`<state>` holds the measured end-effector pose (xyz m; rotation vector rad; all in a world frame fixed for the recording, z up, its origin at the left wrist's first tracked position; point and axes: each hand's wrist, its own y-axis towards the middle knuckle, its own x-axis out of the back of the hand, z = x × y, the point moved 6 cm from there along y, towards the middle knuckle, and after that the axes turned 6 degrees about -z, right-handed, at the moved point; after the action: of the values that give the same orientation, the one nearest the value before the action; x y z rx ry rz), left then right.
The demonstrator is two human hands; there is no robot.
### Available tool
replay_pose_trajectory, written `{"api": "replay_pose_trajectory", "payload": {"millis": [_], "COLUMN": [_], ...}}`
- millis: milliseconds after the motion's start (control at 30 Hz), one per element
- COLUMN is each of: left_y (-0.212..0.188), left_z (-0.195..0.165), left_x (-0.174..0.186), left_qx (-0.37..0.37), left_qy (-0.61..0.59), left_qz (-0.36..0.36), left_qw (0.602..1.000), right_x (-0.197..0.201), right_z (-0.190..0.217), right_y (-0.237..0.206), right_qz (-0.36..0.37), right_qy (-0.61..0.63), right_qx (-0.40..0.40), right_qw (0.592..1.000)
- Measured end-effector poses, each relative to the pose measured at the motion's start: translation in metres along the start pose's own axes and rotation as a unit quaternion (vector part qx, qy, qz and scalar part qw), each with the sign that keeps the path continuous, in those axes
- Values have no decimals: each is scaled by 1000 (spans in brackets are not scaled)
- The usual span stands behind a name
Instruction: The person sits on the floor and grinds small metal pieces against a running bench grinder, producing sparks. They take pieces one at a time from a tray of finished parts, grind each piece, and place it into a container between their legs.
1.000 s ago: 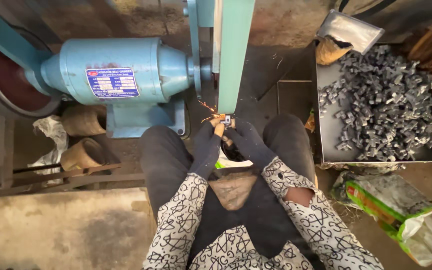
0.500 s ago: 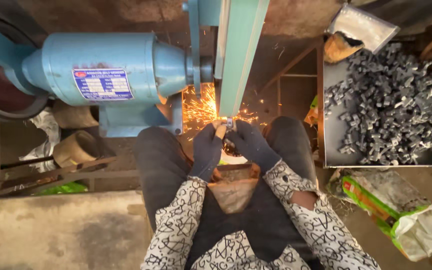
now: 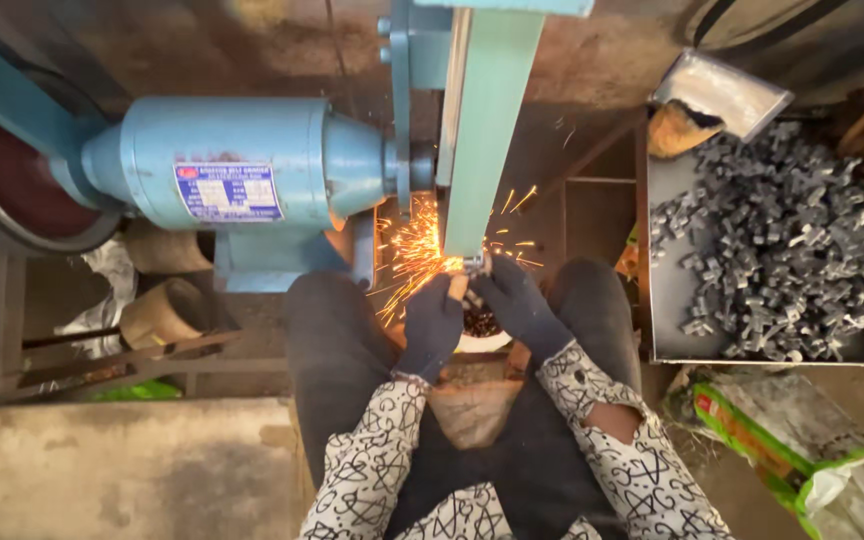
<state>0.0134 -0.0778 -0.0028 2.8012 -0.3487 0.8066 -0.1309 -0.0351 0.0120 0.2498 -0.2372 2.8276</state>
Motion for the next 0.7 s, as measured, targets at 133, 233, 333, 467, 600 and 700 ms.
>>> {"api": "replay_pose_trajectory", "payload": {"millis": [133,233,333,467,600,700], "left_y": [-1,-5,-13,-17,-13,-10], "left_z": [5,3,1,5,6,-4], "left_x": [-5,-4,-2,-3,-1,1], "left_qx": [11,56,80,150,166,117], "left_qy": [-89,-279,-358,-450,-358,-370], "left_qz": [36,49,65,72,57,77], "left_qw": [995,957,928,878,917,918], "right_x": [12,18,16,-16,-13,-5], "right_z": [26,24,33,14,18,14], "right_y": [-11,-22,-37,-43,-36,-33], "right_qz": [-58,-51,-106,5,-18,-47], "right_qy": [-158,-205,-149,312,199,91], "right_qx": [208,131,129,-130,-77,-47], "right_qw": [964,969,975,941,977,994]}}
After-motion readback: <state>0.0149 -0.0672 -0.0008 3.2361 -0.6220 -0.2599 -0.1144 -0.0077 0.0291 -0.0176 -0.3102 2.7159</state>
